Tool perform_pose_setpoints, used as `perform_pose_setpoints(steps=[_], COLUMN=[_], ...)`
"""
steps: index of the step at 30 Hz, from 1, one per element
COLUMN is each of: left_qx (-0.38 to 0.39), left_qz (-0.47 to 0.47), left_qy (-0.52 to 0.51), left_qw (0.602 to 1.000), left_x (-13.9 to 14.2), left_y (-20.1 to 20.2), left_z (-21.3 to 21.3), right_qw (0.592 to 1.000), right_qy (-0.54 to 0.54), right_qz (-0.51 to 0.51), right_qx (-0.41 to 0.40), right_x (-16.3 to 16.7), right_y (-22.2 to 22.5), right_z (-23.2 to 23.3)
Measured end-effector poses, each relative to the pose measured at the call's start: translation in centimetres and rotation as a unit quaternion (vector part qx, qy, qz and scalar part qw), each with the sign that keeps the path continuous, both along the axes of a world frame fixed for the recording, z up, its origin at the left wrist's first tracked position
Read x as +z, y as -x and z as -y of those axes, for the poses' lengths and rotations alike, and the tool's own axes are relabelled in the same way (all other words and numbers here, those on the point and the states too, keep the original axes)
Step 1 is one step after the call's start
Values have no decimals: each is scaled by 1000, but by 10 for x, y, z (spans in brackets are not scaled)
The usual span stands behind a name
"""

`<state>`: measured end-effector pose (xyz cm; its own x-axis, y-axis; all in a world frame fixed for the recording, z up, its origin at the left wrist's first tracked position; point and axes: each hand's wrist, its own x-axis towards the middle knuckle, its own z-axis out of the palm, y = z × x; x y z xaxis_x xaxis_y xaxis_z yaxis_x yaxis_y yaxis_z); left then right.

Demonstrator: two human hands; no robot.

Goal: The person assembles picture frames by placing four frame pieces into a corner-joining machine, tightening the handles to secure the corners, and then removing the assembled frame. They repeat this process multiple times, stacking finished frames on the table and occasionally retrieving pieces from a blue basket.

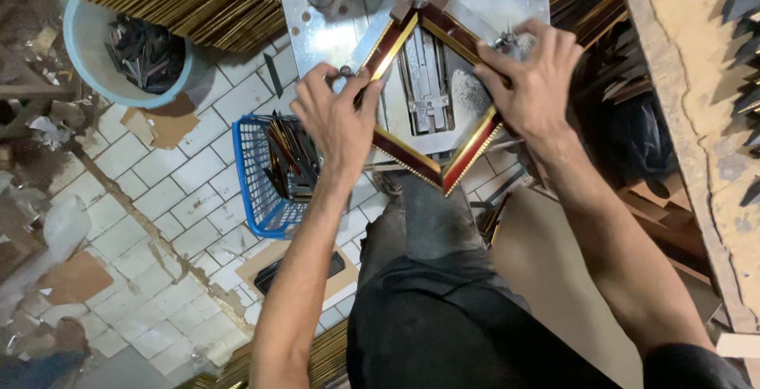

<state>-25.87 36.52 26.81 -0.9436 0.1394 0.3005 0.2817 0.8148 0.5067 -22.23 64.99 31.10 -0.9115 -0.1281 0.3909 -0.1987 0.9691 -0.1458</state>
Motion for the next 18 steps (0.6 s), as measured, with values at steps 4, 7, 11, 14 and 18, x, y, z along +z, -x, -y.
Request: perform_pose_setpoints(steps=[4, 7, 11, 14, 18], left_qx=[-22, -13, -19, -27, -15], left_qz=[-16, 5, 15, 5, 9], left_qy=[-19, -3, 0, 5, 1], left_qw=[999, 1000, 1000, 1000, 1000], left_x=[2, 11, 22, 22, 20], left_y=[21, 24, 28, 33, 22], left_z=[-22, -24, -28, -31, -24], right_qw=[995, 995, 993, 991, 997], right_qy=[97, 95, 106, 118, 51], right_qz=[18, 29, 39, 48, 7], right_qx=[-6, -17, -29, -40, -54], right_x=[-16, -19, -2, 6, 8], right_y=[21, 24, 30, 36, 14], right_z=[19, 25, 24, 25, 41])
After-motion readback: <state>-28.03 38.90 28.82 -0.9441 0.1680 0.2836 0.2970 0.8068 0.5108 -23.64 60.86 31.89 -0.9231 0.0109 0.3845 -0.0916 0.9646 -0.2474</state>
